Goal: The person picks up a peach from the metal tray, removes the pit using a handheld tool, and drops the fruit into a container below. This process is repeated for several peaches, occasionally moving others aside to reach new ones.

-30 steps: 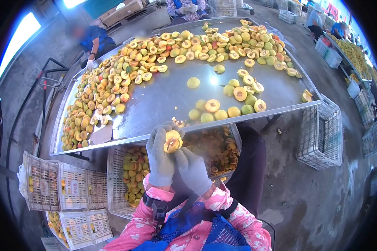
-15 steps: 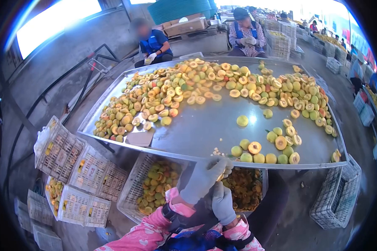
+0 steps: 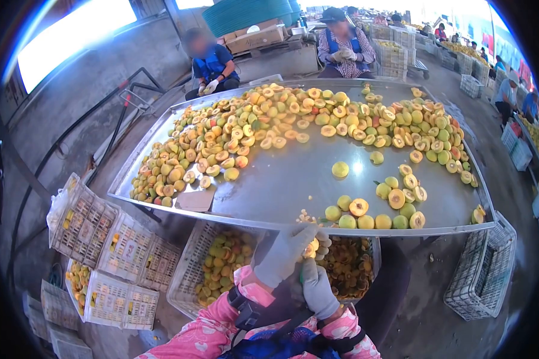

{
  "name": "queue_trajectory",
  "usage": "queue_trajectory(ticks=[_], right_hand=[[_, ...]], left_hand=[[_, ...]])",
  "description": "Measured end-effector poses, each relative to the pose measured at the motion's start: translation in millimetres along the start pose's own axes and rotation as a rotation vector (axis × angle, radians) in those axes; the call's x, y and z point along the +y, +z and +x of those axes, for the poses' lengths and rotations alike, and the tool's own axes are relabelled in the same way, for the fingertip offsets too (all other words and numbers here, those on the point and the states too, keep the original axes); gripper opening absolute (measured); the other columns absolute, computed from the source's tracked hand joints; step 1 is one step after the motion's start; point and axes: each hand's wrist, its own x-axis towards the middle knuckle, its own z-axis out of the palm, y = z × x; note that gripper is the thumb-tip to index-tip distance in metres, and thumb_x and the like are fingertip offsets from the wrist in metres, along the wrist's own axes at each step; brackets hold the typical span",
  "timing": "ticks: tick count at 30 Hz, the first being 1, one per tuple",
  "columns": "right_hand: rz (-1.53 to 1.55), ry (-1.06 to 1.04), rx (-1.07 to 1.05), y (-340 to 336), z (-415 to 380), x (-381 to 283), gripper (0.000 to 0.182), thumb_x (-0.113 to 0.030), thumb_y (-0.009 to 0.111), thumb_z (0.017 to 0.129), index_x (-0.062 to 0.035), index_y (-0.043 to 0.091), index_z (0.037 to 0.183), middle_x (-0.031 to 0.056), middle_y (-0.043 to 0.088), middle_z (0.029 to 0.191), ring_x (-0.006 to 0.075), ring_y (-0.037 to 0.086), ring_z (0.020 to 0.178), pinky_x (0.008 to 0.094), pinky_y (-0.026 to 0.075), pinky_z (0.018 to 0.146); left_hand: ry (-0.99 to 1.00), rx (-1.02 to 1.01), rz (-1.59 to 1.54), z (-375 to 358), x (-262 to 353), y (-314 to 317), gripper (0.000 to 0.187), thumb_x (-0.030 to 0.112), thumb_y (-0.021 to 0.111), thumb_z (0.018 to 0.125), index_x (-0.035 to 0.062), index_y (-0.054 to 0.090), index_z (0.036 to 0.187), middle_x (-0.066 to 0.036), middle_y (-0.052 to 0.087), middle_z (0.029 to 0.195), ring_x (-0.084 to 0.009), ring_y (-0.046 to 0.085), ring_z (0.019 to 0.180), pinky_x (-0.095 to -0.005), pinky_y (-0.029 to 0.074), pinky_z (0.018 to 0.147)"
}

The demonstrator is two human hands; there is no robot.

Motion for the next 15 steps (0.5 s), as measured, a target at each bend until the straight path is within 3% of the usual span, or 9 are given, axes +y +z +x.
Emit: queue_trajectory(ticks=[5,8,12,15], right_hand=[[0.350,0.172,-0.199,-9,-4,-6,0.059,-0.067,0.030,0.093,-0.0142,0.050,0.076,-0.0058,0.025,0.048,0.0081,0.023,0.035,0.0244,0.024,0.034],[0.477,0.266,-0.304,-16,-3,-11,0.058,-0.066,0.027,0.094,-0.0148,0.049,0.077,-0.0065,0.024,0.047,0.0070,0.019,0.033,0.0235,0.020,0.032],[0.535,0.380,-0.260,-19,-4,-12,0.059,-0.068,0.029,0.093,-0.0142,0.049,0.078,-0.0067,0.026,0.050,0.0062,0.021,0.035,0.0230,0.020,0.032],[0.582,0.345,-0.305,-17,-8,-12,0.060,-0.067,0.029,0.093,-0.0138,0.049,0.077,-0.0068,0.026,0.050,0.0061,0.022,0.036,0.0230,0.019,0.033]], left_hand=[[0.236,-0.116,0.289,10,-9,-5,0.036,0.029,0.051,0.099,-0.0004,0.064,0.083,-0.005,0.062,0.075,-0.0117,0.059,0.067,-0.0258,0.049,0.061],[0.174,-0.244,0.109,27,-32,-18,0.037,0.028,0.049,0.099,-0.0010,0.063,0.082,-0.006,0.063,0.075,-0.0125,0.059,0.066,-0.0264,0.050,0.060],[0.141,-0.118,0.246,27,-41,-17,0.037,0.027,0.048,0.100,-0.0022,0.063,0.084,-0.007,0.065,0.078,-0.0131,0.061,0.068,-0.0253,0.051,0.062],[0.264,-0.152,0.310,20,-35,-13,0.033,0.022,0.045,0.099,-0.0018,0.065,0.087,-0.009,0.066,0.082,-0.0144,0.063,0.070,-0.0260,0.051,0.064]])
